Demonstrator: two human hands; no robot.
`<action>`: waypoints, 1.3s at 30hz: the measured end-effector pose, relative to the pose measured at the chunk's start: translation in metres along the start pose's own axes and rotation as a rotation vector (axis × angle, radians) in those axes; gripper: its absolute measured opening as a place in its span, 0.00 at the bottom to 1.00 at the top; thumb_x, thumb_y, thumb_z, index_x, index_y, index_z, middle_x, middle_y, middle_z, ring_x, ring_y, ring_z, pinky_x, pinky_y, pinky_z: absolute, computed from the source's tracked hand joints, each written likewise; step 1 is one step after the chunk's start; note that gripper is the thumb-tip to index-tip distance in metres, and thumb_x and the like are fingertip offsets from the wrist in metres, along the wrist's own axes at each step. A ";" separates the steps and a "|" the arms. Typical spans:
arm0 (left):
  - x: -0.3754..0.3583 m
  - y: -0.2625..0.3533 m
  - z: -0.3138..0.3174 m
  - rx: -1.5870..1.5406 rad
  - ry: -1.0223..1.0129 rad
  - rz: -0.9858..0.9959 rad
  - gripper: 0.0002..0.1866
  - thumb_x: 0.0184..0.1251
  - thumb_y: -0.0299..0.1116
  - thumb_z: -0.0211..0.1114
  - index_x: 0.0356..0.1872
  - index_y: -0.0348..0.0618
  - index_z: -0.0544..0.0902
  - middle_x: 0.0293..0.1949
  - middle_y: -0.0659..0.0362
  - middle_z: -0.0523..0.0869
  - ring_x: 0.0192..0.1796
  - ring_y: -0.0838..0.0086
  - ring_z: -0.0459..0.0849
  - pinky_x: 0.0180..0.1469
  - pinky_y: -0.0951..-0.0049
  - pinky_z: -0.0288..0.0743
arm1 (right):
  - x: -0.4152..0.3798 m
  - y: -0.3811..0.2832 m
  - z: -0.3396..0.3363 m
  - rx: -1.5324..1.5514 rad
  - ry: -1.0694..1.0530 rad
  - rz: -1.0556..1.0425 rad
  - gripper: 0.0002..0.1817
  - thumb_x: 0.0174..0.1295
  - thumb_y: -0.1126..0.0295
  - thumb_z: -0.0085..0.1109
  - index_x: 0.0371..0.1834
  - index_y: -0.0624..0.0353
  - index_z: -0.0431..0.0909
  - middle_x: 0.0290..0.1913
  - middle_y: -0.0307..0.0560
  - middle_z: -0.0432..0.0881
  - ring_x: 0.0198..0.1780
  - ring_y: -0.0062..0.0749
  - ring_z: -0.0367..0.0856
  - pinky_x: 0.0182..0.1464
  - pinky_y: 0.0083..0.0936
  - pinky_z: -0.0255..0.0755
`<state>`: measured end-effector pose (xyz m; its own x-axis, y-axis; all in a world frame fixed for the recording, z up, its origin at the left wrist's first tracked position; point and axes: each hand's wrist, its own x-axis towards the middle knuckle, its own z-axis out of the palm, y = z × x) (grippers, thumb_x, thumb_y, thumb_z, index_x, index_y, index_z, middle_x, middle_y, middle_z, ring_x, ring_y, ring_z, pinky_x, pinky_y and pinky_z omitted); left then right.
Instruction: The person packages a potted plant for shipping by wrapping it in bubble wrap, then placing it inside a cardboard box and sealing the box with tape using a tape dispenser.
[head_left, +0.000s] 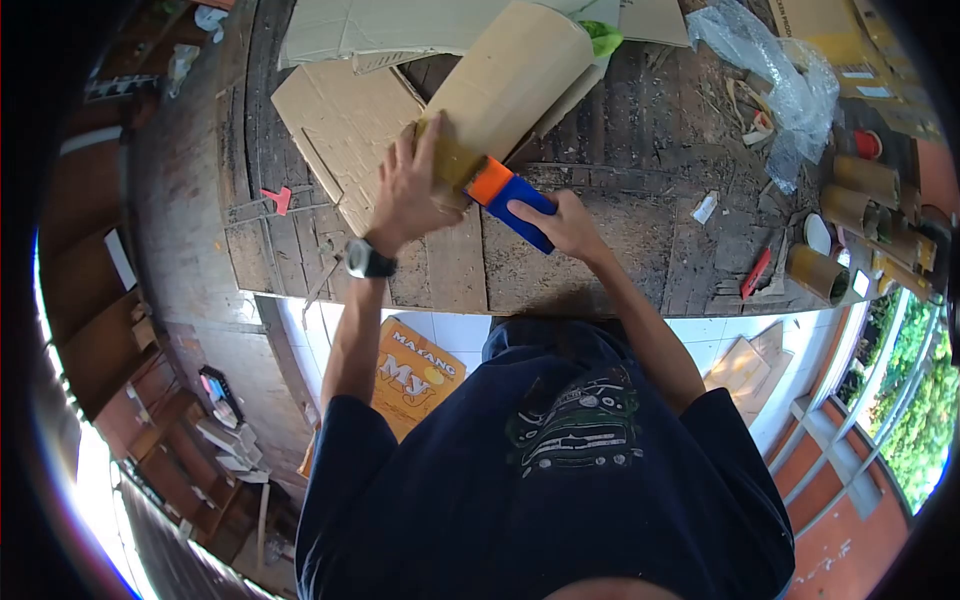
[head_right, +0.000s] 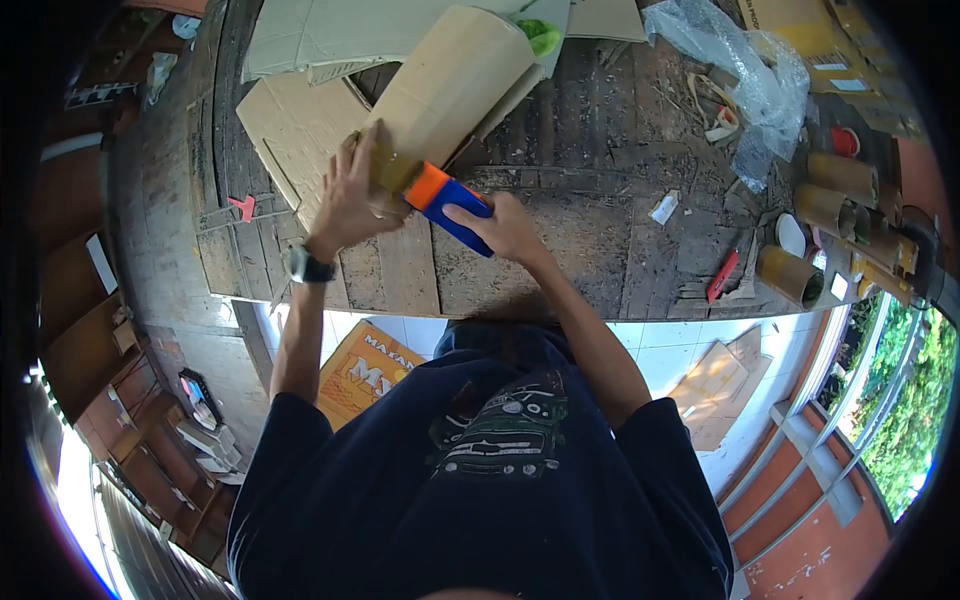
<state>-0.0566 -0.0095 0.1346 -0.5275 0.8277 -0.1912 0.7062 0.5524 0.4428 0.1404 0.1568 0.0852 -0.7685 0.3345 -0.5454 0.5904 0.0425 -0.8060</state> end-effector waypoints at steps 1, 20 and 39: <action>-0.001 0.008 0.009 0.066 0.084 -0.054 0.78 0.21 0.50 0.89 0.80 0.52 0.47 0.72 0.33 0.56 0.72 0.33 0.59 0.71 0.36 0.58 | 0.003 -0.011 0.001 -0.005 -0.027 -0.007 0.37 0.55 0.33 0.64 0.25 0.66 0.86 0.17 0.46 0.81 0.19 0.31 0.81 0.25 0.31 0.73; 0.025 -0.046 -0.014 0.195 0.292 -0.139 0.77 0.24 0.49 0.88 0.79 0.45 0.46 0.67 0.34 0.62 0.67 0.35 0.66 0.67 0.40 0.66 | 0.077 -0.058 0.034 -0.111 -0.123 -0.089 0.41 0.54 0.29 0.62 0.20 0.66 0.83 0.17 0.46 0.80 0.20 0.32 0.81 0.27 0.32 0.74; -0.039 -0.097 0.010 -0.643 -0.025 -0.210 0.77 0.25 0.57 0.88 0.75 0.31 0.50 0.64 0.39 0.74 0.66 0.53 0.76 0.67 0.59 0.71 | 0.026 -0.045 0.001 -0.369 -0.269 -0.136 0.40 0.51 0.29 0.63 0.23 0.65 0.85 0.18 0.52 0.81 0.22 0.42 0.84 0.32 0.37 0.76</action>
<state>-0.0997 -0.0939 0.0905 -0.6061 0.7157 -0.3471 0.1645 0.5397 0.8257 0.0940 0.1622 0.1072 -0.8529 0.0494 -0.5198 0.4905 0.4168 -0.7652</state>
